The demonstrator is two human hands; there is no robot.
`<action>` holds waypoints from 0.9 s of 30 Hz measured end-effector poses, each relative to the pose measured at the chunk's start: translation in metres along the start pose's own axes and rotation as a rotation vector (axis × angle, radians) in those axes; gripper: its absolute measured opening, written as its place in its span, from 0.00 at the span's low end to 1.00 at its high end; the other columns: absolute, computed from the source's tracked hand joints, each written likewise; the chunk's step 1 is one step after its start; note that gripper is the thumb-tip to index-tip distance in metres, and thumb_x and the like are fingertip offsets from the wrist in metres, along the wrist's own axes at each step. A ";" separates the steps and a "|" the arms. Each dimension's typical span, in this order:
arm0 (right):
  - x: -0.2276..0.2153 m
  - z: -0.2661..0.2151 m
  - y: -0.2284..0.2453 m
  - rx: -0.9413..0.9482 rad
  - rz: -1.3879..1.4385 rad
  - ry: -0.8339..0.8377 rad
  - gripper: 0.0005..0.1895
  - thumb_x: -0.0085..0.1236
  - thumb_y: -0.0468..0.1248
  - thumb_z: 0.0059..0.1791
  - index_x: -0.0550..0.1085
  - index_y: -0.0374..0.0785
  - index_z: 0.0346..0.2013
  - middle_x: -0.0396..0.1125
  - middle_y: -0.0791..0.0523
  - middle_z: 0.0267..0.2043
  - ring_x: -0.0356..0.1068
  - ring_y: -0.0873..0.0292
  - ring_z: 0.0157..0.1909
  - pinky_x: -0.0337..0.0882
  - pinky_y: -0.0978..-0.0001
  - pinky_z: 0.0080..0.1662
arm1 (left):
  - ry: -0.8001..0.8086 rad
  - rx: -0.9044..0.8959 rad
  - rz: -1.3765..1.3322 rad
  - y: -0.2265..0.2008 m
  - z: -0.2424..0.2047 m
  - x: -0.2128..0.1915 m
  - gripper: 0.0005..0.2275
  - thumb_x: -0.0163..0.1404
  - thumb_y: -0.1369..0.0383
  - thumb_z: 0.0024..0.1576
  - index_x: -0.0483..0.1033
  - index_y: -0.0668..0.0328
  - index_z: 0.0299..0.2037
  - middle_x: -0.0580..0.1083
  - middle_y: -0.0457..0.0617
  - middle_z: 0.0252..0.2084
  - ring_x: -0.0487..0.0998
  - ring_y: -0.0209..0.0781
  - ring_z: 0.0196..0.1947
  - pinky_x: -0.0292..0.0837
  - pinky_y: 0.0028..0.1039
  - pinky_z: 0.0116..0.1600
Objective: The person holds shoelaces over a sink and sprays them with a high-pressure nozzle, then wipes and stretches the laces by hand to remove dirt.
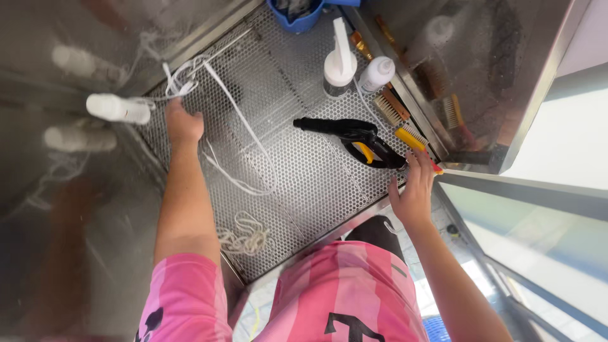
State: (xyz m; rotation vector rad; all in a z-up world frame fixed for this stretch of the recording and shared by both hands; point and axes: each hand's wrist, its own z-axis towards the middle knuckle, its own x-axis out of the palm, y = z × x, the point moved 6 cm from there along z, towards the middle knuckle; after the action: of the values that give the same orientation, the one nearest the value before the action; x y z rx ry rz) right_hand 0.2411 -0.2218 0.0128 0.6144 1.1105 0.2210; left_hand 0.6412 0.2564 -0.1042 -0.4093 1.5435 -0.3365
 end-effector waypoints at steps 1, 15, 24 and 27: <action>-0.001 -0.008 0.000 0.044 -0.007 0.001 0.37 0.62 0.28 0.44 0.61 0.33 0.67 0.54 0.42 0.72 0.51 0.35 0.75 0.53 0.43 0.72 | -0.057 0.013 -0.018 0.005 0.015 0.001 0.29 0.60 0.72 0.55 0.64 0.68 0.67 0.64 0.65 0.68 0.65 0.65 0.68 0.61 0.45 0.71; 0.004 -0.079 -0.010 0.254 -0.065 0.028 0.28 0.62 0.29 0.42 0.68 0.37 0.57 0.55 0.44 0.70 0.52 0.36 0.73 0.53 0.43 0.71 | -0.143 0.103 -0.171 -0.036 0.000 0.059 0.10 0.54 0.77 0.62 0.65 0.67 0.49 0.76 0.61 0.46 0.81 0.57 0.44 0.77 0.40 0.53; 0.014 -0.071 0.006 0.245 -0.014 0.080 0.24 0.62 0.30 0.42 0.70 0.36 0.52 0.57 0.45 0.67 0.53 0.37 0.73 0.56 0.44 0.70 | -0.322 -0.106 -0.530 -0.067 0.053 0.065 0.08 0.60 0.67 0.58 0.83 0.67 0.37 0.79 0.51 0.24 0.79 0.39 0.23 0.71 0.30 0.33; 0.011 -0.071 0.014 0.230 -0.017 0.086 0.23 0.61 0.29 0.42 0.71 0.36 0.52 0.59 0.45 0.66 0.54 0.37 0.72 0.56 0.44 0.69 | -0.347 0.032 -0.609 -0.095 0.034 0.044 0.06 0.57 0.71 0.59 0.86 0.66 0.37 0.81 0.48 0.27 0.78 0.36 0.24 0.70 0.29 0.32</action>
State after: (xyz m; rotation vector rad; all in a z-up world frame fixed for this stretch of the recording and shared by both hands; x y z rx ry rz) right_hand 0.1850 -0.1806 -0.0089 0.8059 1.2341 0.1063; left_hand 0.6799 0.1537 -0.1002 -0.8662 1.0474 -0.7190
